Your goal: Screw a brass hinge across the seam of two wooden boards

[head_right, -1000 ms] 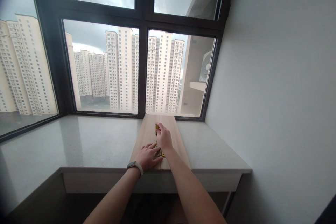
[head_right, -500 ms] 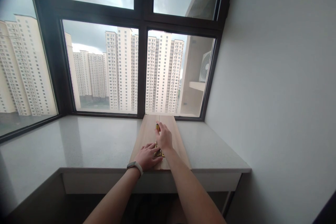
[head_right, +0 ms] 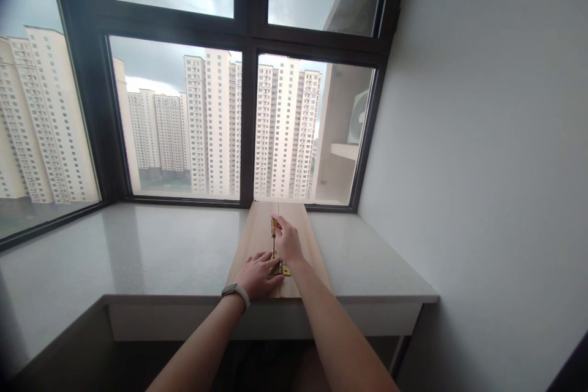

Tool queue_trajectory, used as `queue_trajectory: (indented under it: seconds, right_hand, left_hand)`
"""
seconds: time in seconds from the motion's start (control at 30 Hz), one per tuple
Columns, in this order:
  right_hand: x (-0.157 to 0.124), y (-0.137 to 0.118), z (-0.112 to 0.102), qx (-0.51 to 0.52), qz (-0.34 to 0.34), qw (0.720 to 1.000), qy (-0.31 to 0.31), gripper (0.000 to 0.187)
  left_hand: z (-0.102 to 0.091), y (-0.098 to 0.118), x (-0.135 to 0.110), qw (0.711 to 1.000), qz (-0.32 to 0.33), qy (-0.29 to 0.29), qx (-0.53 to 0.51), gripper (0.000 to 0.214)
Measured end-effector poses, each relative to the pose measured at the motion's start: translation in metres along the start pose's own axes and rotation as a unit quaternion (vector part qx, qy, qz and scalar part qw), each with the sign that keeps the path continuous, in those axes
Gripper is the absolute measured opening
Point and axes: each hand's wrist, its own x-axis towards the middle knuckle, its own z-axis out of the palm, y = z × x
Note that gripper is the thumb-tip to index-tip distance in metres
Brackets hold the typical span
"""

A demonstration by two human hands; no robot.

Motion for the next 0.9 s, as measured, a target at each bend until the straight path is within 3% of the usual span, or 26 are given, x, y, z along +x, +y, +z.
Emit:
queue_trajectory:
  seconds: [0.6,0.9]
  right_hand:
    - [-0.0038,-0.0014,0.0082,-0.138,-0.005,0.989,0.045,0.035]
    - [0.0004,-0.0068,0.0012,-0.022,-0.004,0.999,-0.027,0.042]
  left_hand:
    - [0.0013,-0.0004,-0.0011,1.000,0.006,0.005,0.004,0.063]
    - [-0.0002,0.0003,-0.0008,1.000,0.004,0.000,0.003,0.063]
